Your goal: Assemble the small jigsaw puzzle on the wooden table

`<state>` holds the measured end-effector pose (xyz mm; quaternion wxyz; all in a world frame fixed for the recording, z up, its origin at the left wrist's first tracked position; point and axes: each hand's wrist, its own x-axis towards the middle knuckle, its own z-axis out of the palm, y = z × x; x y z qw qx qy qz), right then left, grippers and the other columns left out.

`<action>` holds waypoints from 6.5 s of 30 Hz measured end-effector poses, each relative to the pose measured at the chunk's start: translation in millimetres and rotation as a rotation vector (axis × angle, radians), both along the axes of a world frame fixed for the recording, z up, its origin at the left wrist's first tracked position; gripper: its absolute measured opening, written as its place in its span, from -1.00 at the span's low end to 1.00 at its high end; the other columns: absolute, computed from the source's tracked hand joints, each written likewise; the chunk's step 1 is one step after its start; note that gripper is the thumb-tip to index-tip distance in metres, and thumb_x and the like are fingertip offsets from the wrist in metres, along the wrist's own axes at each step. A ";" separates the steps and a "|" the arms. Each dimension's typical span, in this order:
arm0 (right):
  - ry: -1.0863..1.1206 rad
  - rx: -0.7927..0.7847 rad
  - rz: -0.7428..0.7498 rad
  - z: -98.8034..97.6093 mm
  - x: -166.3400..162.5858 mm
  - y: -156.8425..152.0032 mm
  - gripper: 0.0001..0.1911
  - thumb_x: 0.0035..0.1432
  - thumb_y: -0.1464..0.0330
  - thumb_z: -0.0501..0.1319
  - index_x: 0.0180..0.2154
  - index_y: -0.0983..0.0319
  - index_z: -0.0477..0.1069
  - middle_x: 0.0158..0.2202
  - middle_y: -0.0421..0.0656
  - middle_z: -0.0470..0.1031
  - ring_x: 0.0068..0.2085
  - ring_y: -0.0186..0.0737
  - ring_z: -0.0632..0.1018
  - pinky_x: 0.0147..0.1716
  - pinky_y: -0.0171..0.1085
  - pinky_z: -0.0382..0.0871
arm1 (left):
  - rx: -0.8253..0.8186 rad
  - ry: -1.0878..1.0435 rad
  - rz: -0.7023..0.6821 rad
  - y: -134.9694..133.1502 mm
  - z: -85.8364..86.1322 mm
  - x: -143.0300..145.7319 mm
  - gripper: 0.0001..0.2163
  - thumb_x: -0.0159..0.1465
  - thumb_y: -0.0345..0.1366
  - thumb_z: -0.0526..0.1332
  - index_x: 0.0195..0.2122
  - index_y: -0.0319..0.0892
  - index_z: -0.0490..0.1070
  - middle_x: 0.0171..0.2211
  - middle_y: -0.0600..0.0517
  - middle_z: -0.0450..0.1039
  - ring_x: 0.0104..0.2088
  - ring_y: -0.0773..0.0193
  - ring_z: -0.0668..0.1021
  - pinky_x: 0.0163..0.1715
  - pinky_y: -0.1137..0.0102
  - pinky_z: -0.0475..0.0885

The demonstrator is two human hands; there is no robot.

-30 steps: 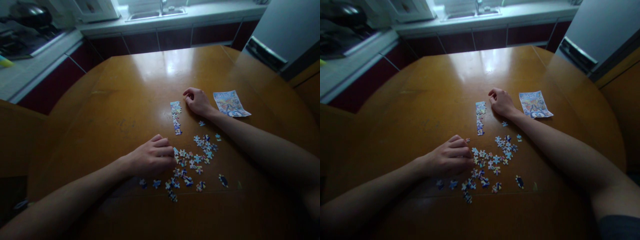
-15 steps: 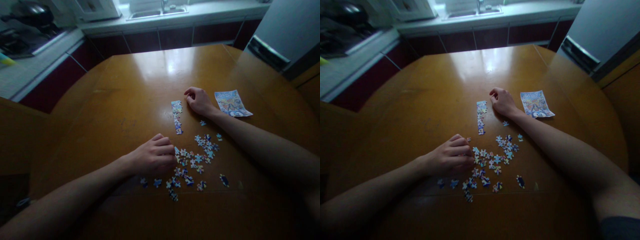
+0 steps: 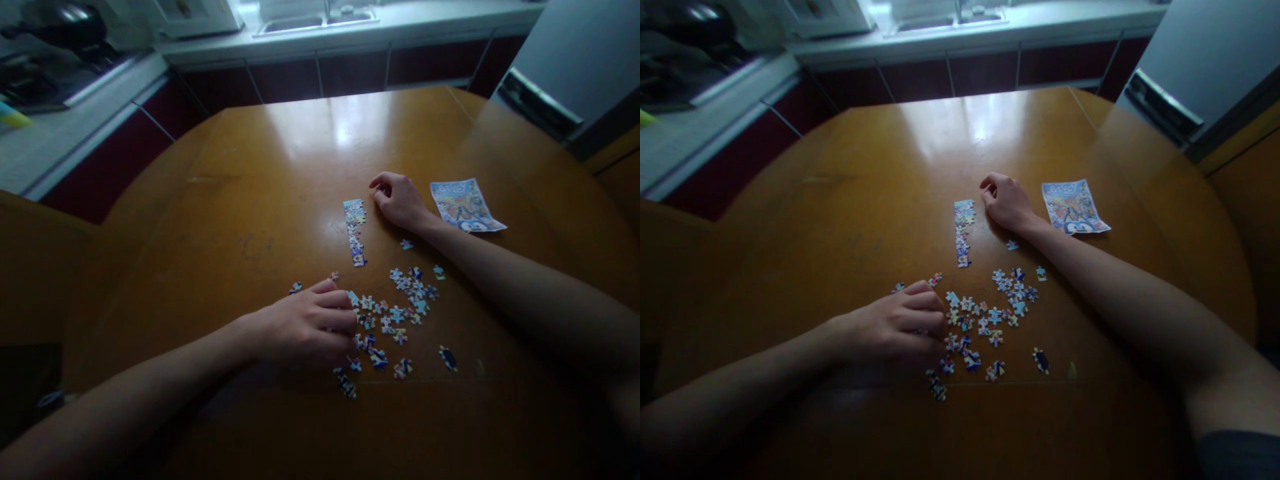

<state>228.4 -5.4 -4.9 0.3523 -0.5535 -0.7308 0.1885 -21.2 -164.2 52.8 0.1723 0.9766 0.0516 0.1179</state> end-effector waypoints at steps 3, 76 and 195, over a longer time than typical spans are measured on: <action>-0.005 -0.005 -0.006 0.8 0.0 -0.2 -0.74 0.15 0.38 0.17 -0.15 0.22 0.56 -0.25 -0.03 0.60 -0.22 -0.03 0.55 -0.17 -0.06 0.41 | -0.072 0.118 -0.074 -6.0 9.7 2.3 -0.90 0.44 -0.26 0.21 -0.19 0.01 0.53 -0.26 0.02 0.53 -0.18 0.18 0.45 -0.12 0.22 0.32; -0.001 -0.014 -0.009 2.3 -0.9 -0.6 -0.80 0.15 0.40 0.21 -0.19 0.21 0.57 -0.25 -0.05 0.60 -0.21 -0.05 0.55 -0.14 -0.08 0.40 | 0.014 -0.368 0.423 3.4 -18.2 -0.1 -0.90 0.30 -0.40 0.26 -0.38 -0.14 0.43 -0.28 0.01 0.44 -0.24 0.23 0.41 -0.20 0.28 0.39; -0.332 -0.195 0.389 48.3 45.3 -206.1 -0.83 0.24 0.46 0.25 -0.14 0.17 0.56 -0.18 -0.08 0.49 -0.20 -0.18 0.49 -0.22 -0.20 0.39 | -0.092 -0.507 0.589 24.4 -21.0 -2.5 -0.85 0.35 -0.46 0.17 -0.25 -0.14 0.53 -0.28 0.01 0.57 -0.23 0.23 0.54 -0.23 0.28 0.45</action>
